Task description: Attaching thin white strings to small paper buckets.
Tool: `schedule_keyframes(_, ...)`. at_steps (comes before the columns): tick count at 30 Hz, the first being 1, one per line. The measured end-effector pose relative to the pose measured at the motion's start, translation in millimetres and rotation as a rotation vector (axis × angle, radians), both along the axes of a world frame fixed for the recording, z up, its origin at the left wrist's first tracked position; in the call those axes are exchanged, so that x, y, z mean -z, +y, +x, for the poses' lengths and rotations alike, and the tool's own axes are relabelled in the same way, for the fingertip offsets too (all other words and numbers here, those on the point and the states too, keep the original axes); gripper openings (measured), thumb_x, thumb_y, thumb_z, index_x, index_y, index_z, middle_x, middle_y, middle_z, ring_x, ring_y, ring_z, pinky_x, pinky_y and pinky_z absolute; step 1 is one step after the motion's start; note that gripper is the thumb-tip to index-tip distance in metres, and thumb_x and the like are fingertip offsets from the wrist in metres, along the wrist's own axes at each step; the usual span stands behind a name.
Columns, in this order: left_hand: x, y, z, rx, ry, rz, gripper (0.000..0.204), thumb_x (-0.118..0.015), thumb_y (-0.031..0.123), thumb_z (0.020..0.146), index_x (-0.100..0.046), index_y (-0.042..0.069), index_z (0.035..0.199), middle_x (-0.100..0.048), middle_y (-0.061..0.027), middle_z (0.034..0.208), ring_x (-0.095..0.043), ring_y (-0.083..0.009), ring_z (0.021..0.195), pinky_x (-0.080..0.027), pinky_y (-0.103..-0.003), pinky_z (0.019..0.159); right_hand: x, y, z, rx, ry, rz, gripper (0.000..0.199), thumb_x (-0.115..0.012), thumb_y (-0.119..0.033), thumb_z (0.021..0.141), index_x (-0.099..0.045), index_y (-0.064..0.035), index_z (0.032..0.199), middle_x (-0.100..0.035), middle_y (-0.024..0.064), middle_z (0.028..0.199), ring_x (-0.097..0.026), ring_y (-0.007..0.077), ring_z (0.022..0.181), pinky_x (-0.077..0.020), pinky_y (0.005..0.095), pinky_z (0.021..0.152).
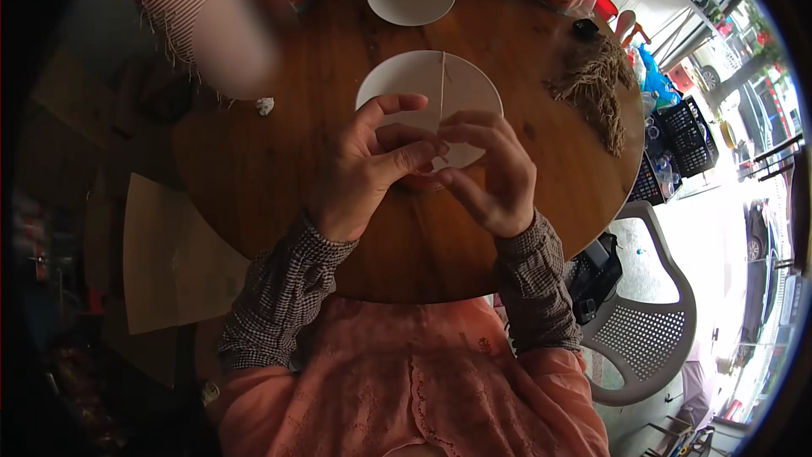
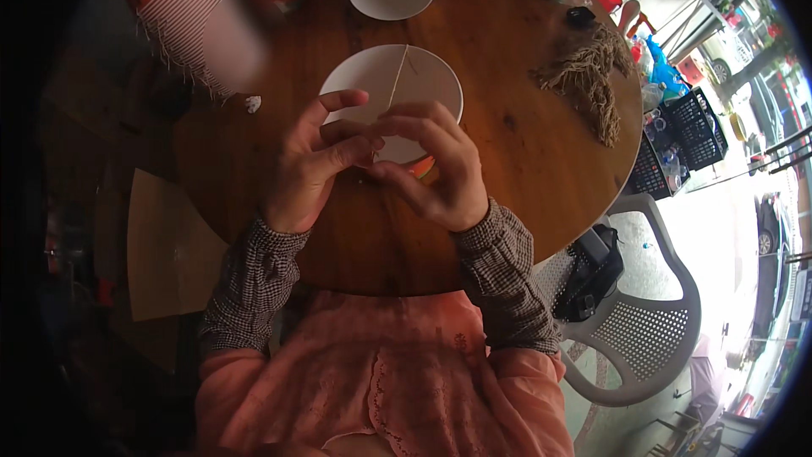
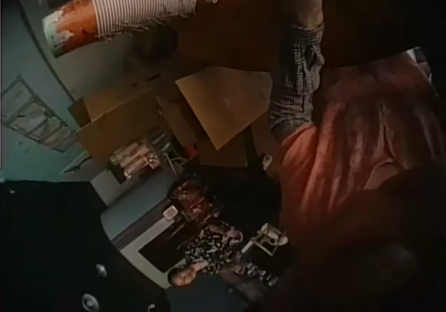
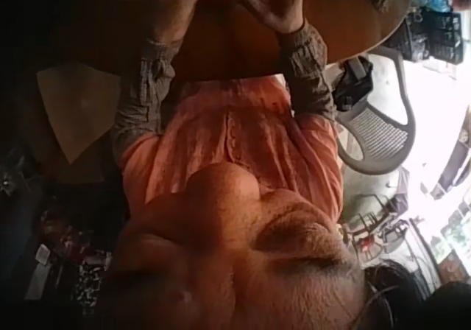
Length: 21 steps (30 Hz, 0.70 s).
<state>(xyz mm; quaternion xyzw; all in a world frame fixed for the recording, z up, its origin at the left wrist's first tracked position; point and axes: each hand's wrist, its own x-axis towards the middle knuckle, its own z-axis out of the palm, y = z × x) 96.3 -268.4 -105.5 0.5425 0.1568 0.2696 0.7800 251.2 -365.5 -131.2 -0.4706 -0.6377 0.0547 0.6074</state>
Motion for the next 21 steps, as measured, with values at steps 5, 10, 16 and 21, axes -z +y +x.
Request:
schedule_keyframes(5, 0, -2, 3, 0.002, -0.019, 0.016, 0.05, -0.063, 0.005, 0.091, -0.036, -0.005, 0.132, -0.067, -0.0151, 0.101, -0.068, -0.0187, 0.085, -0.06, -0.032, 0.077, 5, -3, -5, 0.063, -0.03, 0.022, 0.029, -0.073, 0.002, 0.076, -0.068, -0.0055, 0.103, -0.063, 0.0086, 0.1, -0.065, 0.023, 0.089, -0.0538, 0.0322, 0.073)
schedule_keyframes(10, 2, -1, 3, 0.017, -0.023, -0.001, 0.05, -0.062, 0.005, 0.092, -0.037, -0.006, 0.133, -0.067, -0.0152, 0.103, -0.067, -0.0172, 0.089, -0.059, -0.031, 0.079, 11, -2, -4, 0.216, -0.185, 0.172, 0.026, -0.068, 0.006, 0.078, -0.069, -0.0044, 0.102, -0.063, 0.0096, 0.097, -0.066, 0.0228, 0.085, -0.0534, 0.0317, 0.069)
schedule_keyframes(16, 10, -8, 7, 0.04, 0.012, 0.106, 0.033, -0.059, 0.003, 0.093, -0.05, -0.004, 0.124, -0.066, -0.0113, 0.106, -0.064, -0.0133, 0.092, -0.057, -0.028, 0.084, 12, -5, -10, 0.269, 0.027, 0.058, 0.019, -0.064, 0.008, 0.08, -0.066, -0.0016, 0.096, -0.064, 0.0106, 0.094, -0.066, 0.0223, 0.085, -0.0525, 0.0304, 0.07)
schedule_keyframes(21, 24, -11, 4, -0.16, 0.022, 0.375, 0.021, -0.059, 0.004, 0.094, -0.056, 0.0, 0.114, -0.064, -0.0053, 0.099, -0.062, -0.01, 0.095, -0.054, -0.024, 0.083, 11, -3, -8, 0.242, 0.115, 0.016, 0.014, -0.064, 0.007, 0.081, -0.063, -0.0004, 0.093, -0.065, 0.0108, 0.092, -0.066, 0.0214, 0.086, -0.0515, 0.0297, 0.075)
